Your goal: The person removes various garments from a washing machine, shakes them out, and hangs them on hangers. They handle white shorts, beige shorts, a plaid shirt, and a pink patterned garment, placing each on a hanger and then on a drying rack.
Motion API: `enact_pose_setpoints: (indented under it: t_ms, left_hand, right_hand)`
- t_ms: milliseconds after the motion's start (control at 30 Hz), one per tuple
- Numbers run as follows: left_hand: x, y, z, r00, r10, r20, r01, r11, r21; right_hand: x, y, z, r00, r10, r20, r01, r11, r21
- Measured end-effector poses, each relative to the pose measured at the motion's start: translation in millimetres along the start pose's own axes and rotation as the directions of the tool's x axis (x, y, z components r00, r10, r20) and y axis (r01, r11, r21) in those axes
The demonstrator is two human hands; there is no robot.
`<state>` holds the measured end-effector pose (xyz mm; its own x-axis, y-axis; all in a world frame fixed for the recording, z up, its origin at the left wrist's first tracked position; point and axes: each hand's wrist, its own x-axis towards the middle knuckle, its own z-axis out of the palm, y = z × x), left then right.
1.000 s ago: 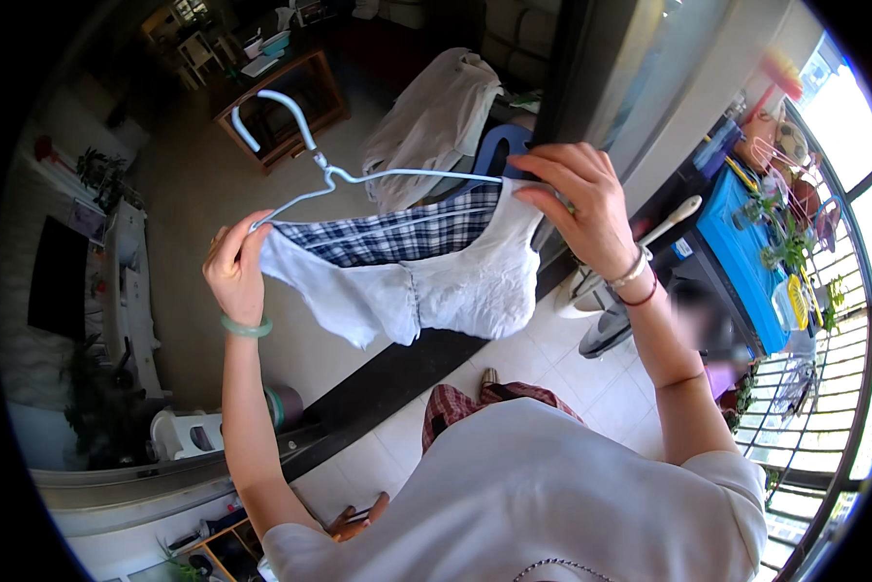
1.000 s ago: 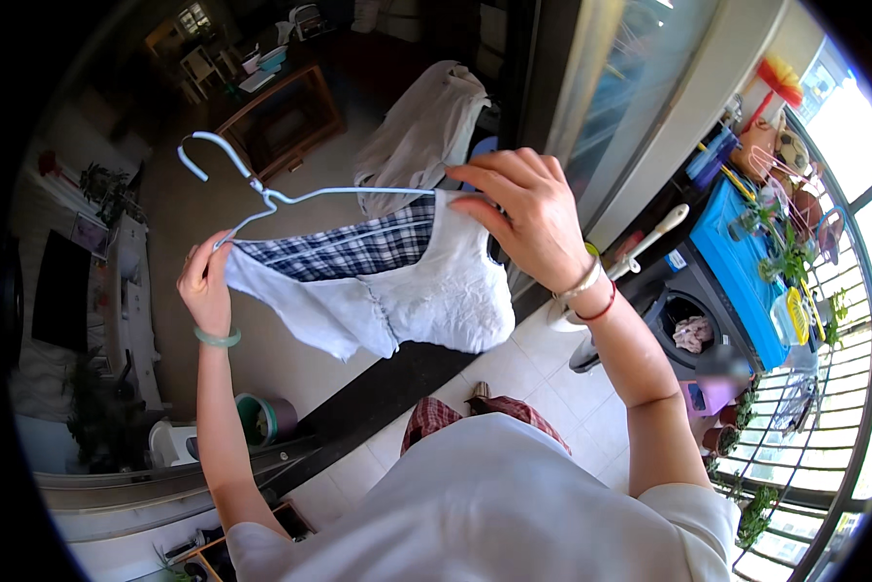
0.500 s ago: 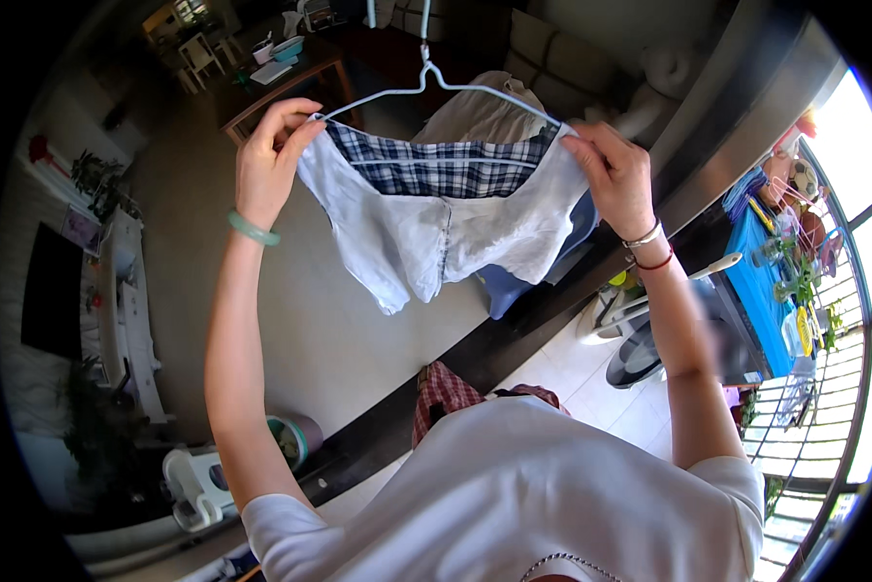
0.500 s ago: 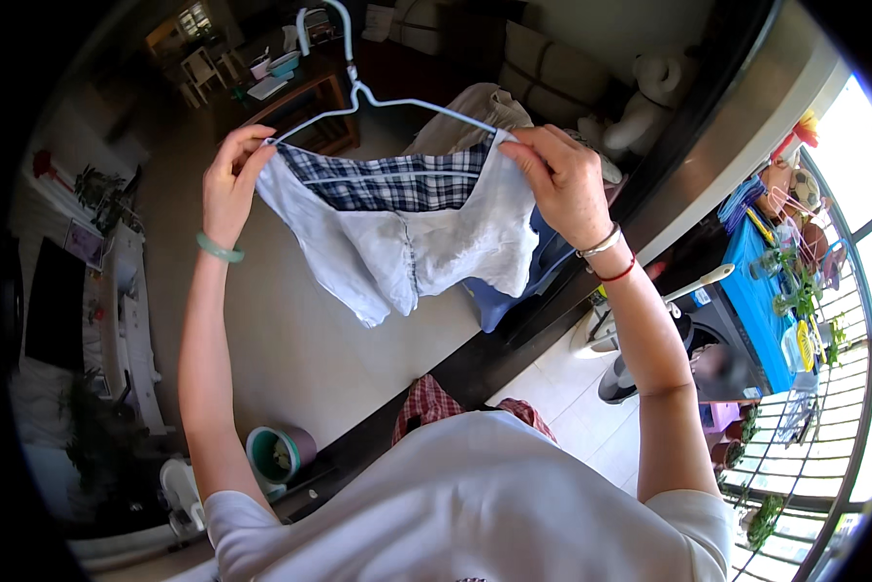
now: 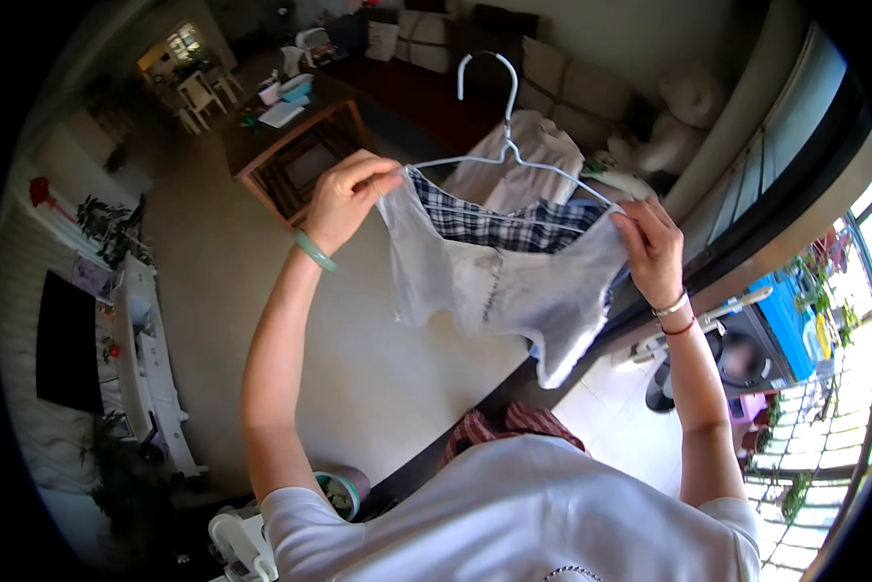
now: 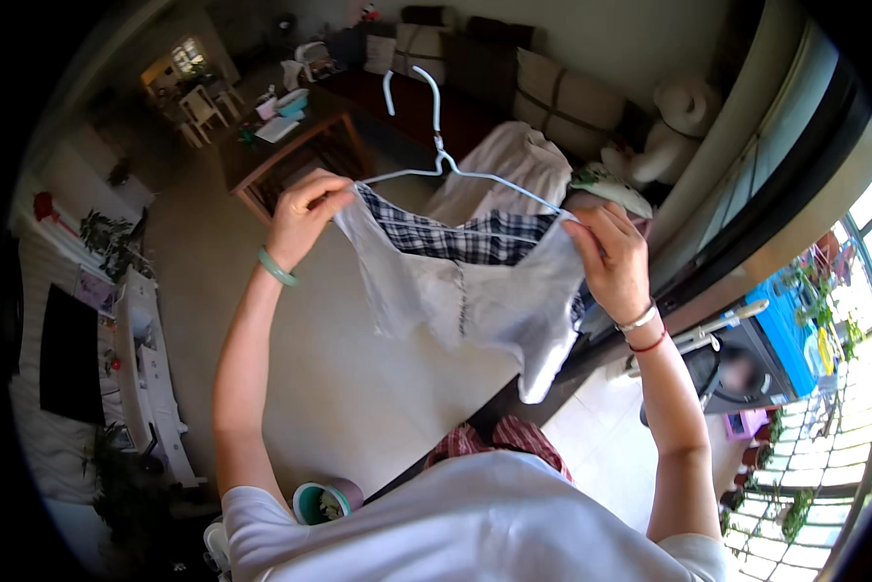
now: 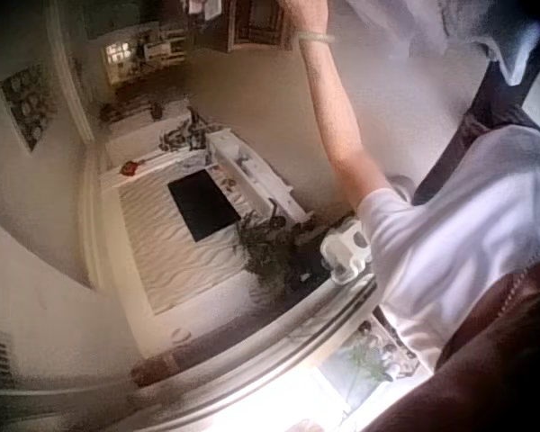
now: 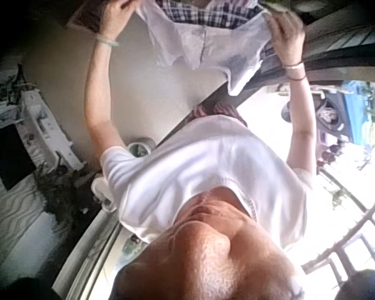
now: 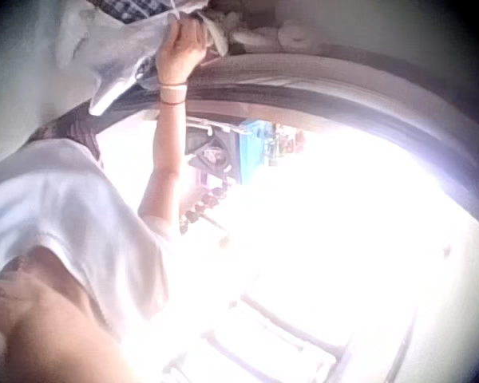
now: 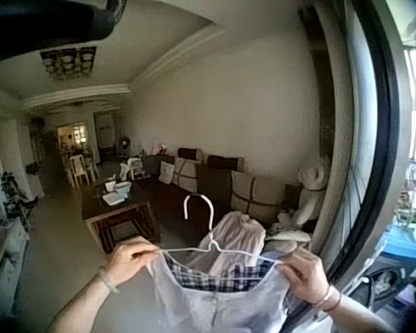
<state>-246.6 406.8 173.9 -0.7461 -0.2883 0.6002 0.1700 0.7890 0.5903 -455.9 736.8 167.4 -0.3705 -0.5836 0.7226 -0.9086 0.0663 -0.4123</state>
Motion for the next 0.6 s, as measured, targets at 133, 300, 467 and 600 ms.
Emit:
enact_pose_setpoints:
  t_ms: [133, 300, 467, 600]
  left_hand:
    - [19.8, -24.7, 11.1, 0.999, -0.019, 0.040, 0.020, 0.999, -0.044]
    - [39.4, -51.5, 28.1, 0.998, -0.024, 0.061, 0.017, 0.994, 0.112]
    - [56.5, -77.6, 49.2, 0.996, -0.021, 0.088, 0.009, 0.992, 0.128]
    - [61.2, -93.3, 61.0, 0.987, -0.030, 0.157, -0.004, 0.978, 0.208]
  right_hand:
    - [1.3, 20.2, 7.6, 0.997, 0.065, -0.043, -0.065, 0.998, 0.008]
    - [8.3, 47.4, 13.7, 0.992, 0.118, -0.035, -0.117, 0.993, 0.031]
    - [5.5, 71.4, 19.8, 0.976, 0.148, 0.161, -0.164, 0.982, 0.092]
    - [-5.2, 91.0, 37.5, 0.926, 0.286, 0.246, -0.347, 0.902, 0.257]
